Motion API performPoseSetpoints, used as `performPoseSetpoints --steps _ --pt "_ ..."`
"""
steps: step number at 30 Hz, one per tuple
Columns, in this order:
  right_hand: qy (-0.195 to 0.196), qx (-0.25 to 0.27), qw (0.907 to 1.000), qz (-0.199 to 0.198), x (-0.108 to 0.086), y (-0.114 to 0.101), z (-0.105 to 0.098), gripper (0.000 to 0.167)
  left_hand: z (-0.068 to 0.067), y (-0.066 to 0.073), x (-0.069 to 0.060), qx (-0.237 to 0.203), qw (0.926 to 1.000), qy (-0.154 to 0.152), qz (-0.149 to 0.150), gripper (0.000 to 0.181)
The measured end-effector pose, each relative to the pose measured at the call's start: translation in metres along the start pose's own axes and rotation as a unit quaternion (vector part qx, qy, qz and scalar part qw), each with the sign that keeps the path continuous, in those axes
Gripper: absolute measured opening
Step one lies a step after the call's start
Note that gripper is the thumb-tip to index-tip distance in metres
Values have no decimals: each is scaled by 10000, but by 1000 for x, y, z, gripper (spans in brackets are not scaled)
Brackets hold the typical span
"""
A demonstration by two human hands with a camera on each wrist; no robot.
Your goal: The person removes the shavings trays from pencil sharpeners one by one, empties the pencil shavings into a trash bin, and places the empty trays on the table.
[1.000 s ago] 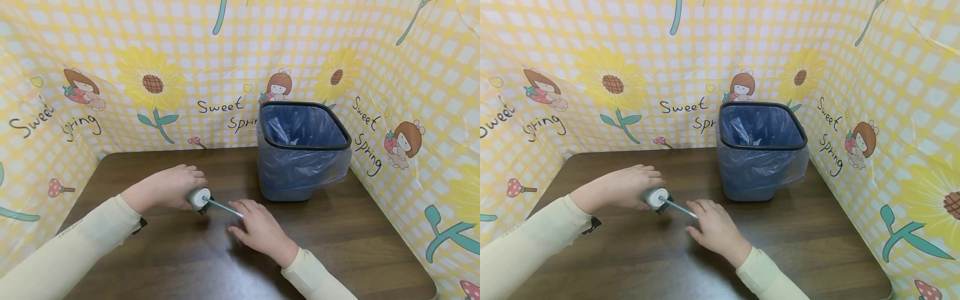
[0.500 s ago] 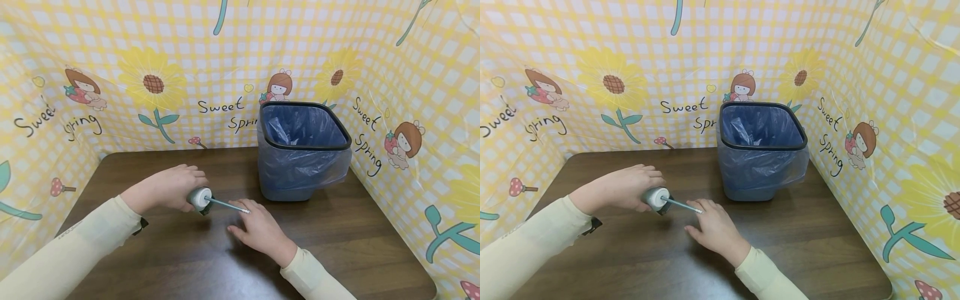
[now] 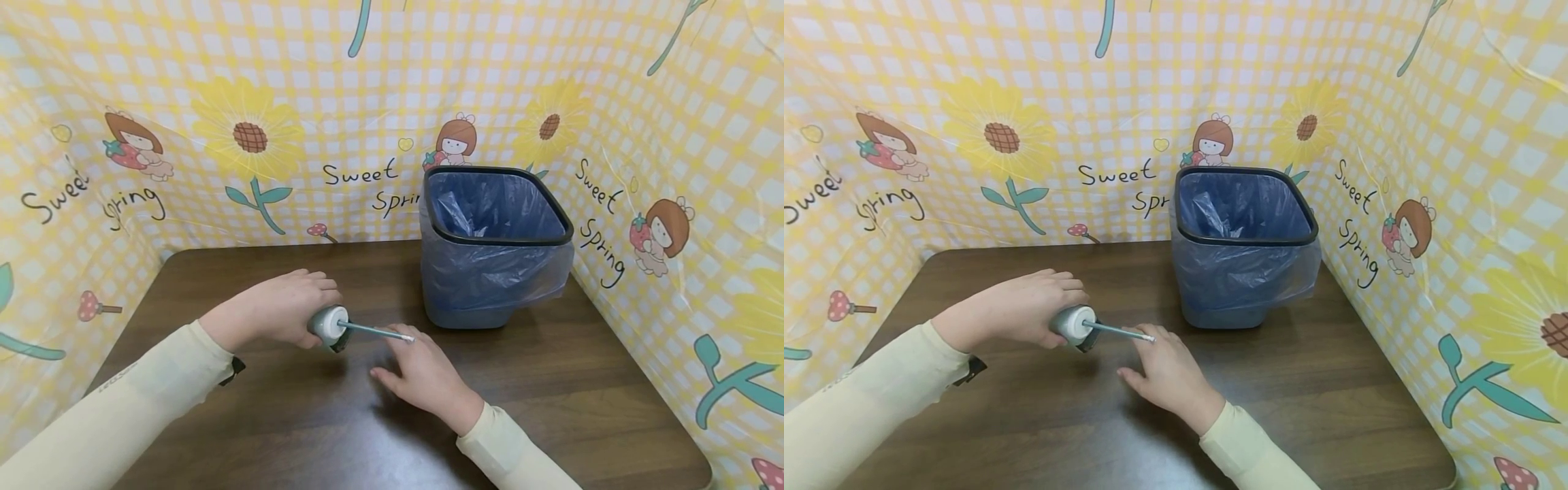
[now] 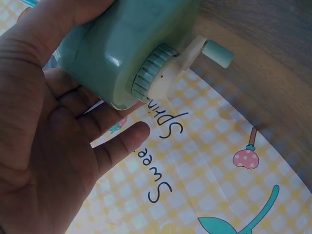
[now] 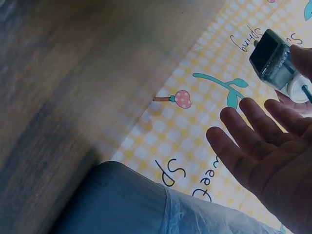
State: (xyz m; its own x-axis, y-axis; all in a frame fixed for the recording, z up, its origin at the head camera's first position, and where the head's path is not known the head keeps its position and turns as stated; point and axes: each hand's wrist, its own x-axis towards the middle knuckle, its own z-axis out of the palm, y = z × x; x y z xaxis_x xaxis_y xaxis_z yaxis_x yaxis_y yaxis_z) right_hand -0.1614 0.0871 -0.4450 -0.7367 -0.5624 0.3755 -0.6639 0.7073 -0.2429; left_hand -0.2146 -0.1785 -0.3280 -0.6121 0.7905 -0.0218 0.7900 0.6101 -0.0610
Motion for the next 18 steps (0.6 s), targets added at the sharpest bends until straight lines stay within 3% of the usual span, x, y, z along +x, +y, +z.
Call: performPoseSetpoints --steps 18 --pt "-132 429 9990 3 3 0 3 70 -4 3 1 -281 9996 3 24 53"
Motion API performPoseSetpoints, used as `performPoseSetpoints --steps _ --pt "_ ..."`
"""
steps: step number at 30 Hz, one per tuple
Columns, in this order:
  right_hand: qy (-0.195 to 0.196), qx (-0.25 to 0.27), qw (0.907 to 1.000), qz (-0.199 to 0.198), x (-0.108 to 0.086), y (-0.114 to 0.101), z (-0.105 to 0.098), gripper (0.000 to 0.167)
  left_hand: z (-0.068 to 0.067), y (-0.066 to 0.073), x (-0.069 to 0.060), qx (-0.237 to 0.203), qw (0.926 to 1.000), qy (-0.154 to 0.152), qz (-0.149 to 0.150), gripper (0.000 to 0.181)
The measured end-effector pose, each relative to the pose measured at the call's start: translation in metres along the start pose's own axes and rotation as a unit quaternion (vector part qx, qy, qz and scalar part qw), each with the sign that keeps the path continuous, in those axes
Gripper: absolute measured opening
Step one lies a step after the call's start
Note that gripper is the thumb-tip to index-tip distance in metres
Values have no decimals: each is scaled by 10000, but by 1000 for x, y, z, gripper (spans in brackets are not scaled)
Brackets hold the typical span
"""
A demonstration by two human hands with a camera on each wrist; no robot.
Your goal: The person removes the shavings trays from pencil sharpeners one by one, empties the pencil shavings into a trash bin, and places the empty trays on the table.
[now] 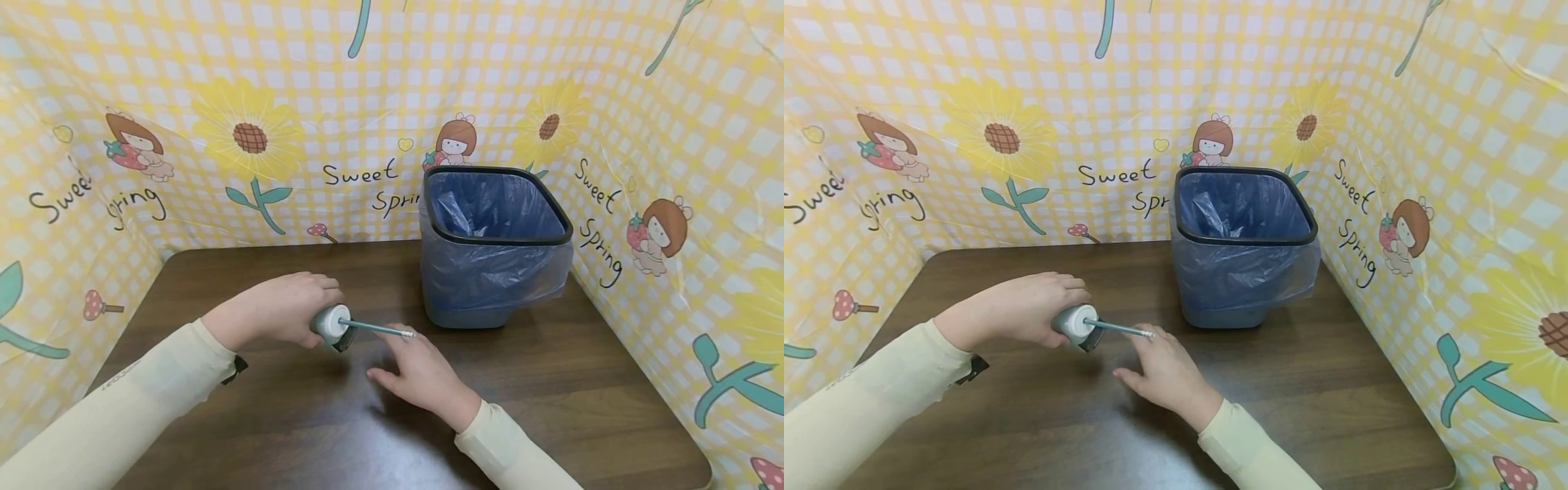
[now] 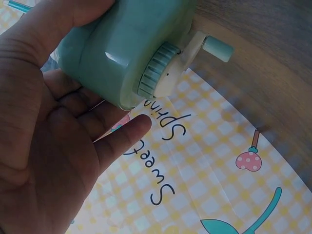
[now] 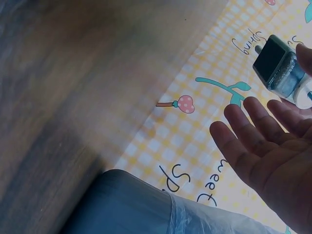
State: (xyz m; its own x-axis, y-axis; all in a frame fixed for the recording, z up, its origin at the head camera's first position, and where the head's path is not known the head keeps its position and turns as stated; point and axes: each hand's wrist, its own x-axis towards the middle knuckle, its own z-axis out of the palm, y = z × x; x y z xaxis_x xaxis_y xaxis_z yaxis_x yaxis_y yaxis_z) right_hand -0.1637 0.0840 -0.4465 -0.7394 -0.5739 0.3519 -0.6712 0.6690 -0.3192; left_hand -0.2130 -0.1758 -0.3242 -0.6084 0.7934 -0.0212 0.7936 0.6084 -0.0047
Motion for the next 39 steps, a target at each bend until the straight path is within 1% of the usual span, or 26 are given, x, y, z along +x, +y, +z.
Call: performPoseSetpoints --steps 4,8,14,20,33,39 --pt "-4 143 9998 118 0 0 1 69 0 0 1 -54 10000 -28 -29 54" --pt "-112 324 9990 286 -1 -3 2 70 0 1 0 -84 9999 -44 -36 54" --pt "-264 476 9973 500 2 -7 2 71 2 2 0 6 10000 6 -24 53" --pt "-386 566 9957 626 6 -9 2 71 1 3 0 63 10000 8 -14 54" --pt "-367 745 9929 847 13 -13 4 69 -3 9 3 203 9998 56 -53 54" --pt "-365 935 9911 876 15 -13 4 68 -3 12 5 299 9995 88 51 54"
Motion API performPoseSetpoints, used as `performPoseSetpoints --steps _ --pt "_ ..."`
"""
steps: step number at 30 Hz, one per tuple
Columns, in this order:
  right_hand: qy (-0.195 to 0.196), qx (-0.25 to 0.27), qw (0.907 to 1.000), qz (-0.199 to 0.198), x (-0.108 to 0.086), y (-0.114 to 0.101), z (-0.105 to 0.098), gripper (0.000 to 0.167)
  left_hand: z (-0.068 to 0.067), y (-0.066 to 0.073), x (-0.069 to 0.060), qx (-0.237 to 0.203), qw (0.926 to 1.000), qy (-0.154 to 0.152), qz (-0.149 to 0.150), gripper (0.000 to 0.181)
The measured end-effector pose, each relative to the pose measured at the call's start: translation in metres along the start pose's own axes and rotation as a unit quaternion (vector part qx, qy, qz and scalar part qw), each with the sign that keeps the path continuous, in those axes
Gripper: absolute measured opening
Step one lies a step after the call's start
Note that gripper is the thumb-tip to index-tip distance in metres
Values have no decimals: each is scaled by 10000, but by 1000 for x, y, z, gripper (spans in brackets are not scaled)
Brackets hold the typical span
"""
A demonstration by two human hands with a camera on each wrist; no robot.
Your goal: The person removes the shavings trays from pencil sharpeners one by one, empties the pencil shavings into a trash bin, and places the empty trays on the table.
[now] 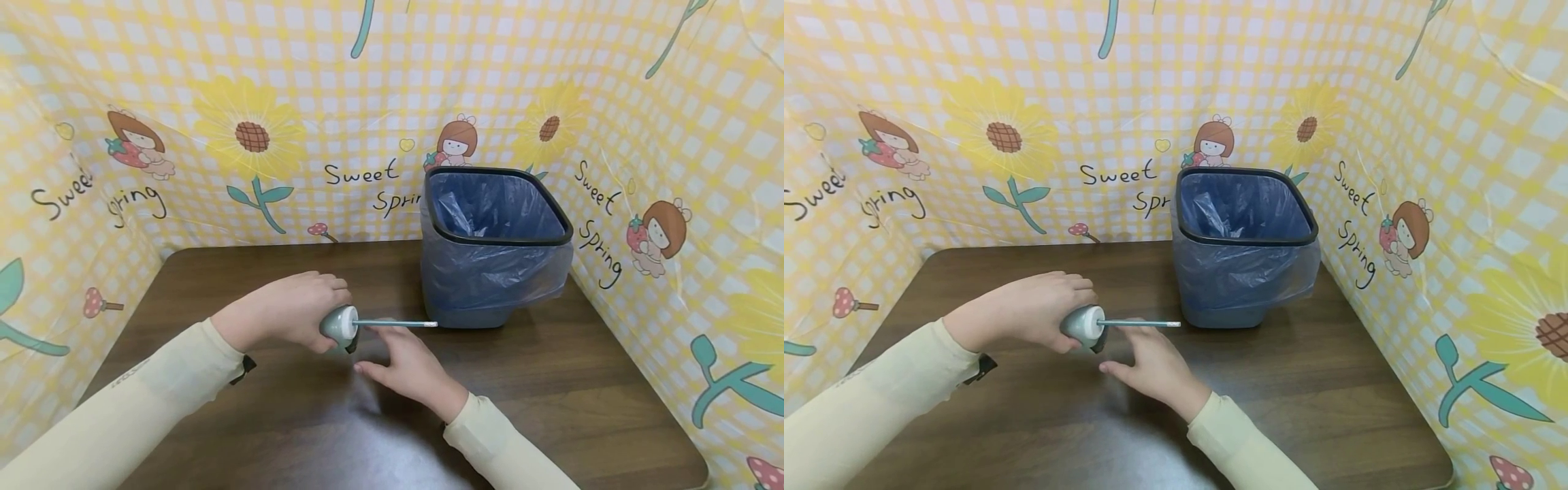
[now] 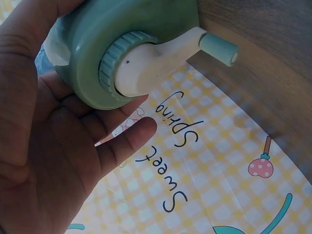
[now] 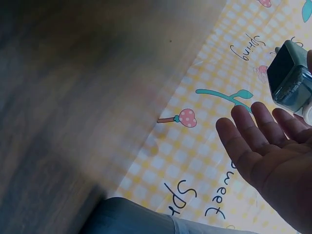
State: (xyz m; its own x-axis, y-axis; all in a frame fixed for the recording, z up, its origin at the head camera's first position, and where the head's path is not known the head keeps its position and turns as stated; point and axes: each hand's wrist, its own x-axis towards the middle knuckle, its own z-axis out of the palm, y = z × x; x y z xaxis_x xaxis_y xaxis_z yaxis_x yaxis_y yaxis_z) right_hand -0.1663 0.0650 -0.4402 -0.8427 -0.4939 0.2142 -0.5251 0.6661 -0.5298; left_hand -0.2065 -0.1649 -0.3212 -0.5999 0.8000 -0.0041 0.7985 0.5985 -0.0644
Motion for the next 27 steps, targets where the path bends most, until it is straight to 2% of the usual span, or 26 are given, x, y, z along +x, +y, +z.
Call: performPoseSetpoints --steps 6,14,21,27 --pt "36 246 9997 -72 4 0 1 67 0 1 1 4 10000 -61 -62 54" --pt "93 954 9953 -123 10 2 2 68 -3 4 2 -62 9999 -103 -67 52" --pt "126 1114 9937 -85 12 2 4 72 -2 5 3 -90 9998 -140 -73 52" --pt "135 1395 9901 -58 14 3 4 71 -2 6 4 -97 9999 -47 25 50"
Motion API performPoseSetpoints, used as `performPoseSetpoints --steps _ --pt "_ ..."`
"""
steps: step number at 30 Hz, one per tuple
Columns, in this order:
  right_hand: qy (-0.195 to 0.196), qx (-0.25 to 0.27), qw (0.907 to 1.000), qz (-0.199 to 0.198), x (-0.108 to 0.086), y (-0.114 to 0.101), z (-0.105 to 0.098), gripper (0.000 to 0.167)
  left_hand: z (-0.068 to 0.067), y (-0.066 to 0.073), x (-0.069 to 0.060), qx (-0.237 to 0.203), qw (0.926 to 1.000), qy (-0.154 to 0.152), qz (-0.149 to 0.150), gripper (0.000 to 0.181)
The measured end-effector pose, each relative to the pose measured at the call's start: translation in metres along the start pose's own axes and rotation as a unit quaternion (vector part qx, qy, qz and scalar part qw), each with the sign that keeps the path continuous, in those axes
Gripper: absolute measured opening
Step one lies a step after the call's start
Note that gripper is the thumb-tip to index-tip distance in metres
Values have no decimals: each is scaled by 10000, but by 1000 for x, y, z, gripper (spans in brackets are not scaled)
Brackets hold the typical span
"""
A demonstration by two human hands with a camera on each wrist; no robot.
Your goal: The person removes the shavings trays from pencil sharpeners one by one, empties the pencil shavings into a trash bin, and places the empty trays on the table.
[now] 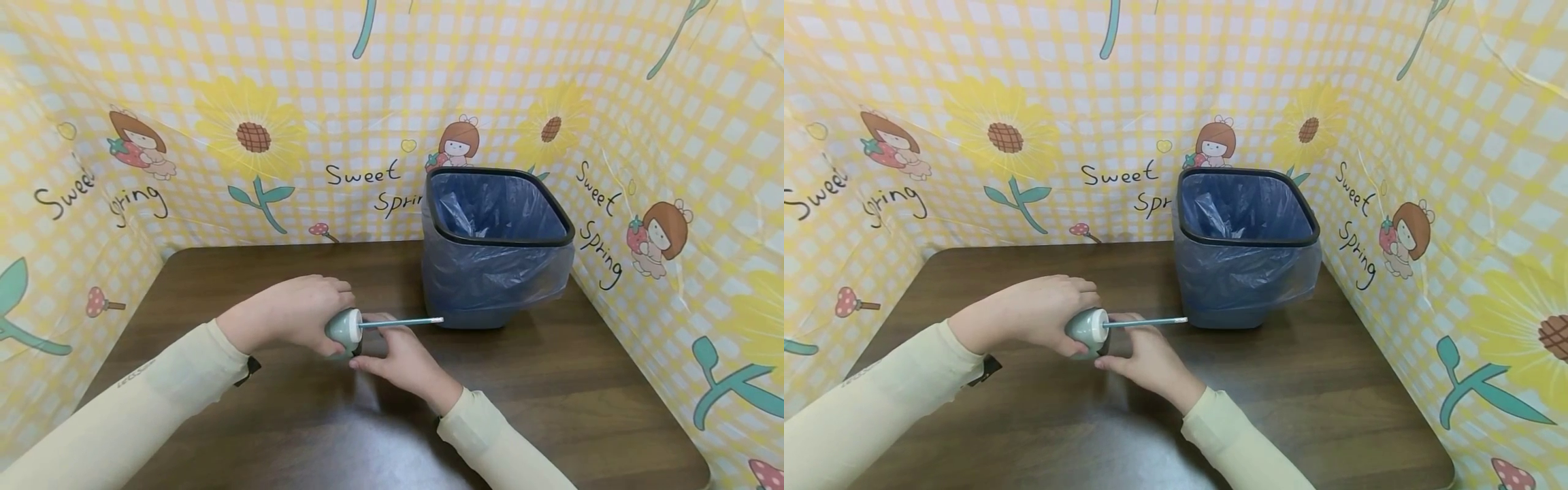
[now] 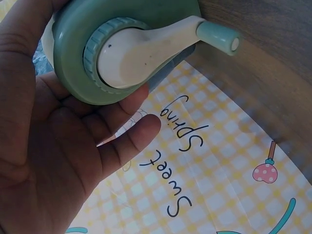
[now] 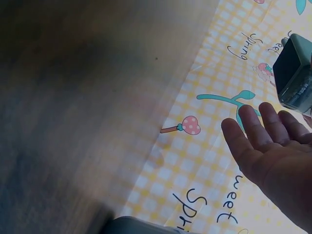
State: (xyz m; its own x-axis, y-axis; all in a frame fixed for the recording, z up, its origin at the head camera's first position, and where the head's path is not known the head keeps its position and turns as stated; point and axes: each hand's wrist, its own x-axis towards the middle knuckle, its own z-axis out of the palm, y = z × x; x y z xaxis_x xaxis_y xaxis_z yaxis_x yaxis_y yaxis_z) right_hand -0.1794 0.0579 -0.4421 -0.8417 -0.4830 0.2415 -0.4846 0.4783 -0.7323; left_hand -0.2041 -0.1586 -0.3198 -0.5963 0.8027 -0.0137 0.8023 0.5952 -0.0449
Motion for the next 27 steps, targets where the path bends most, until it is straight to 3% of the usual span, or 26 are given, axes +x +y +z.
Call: performPoseSetpoints --steps 27 --pt "70 529 9985 -104 0 -3 -3 64 -3 2 1 -55 10000 -28 33 51"
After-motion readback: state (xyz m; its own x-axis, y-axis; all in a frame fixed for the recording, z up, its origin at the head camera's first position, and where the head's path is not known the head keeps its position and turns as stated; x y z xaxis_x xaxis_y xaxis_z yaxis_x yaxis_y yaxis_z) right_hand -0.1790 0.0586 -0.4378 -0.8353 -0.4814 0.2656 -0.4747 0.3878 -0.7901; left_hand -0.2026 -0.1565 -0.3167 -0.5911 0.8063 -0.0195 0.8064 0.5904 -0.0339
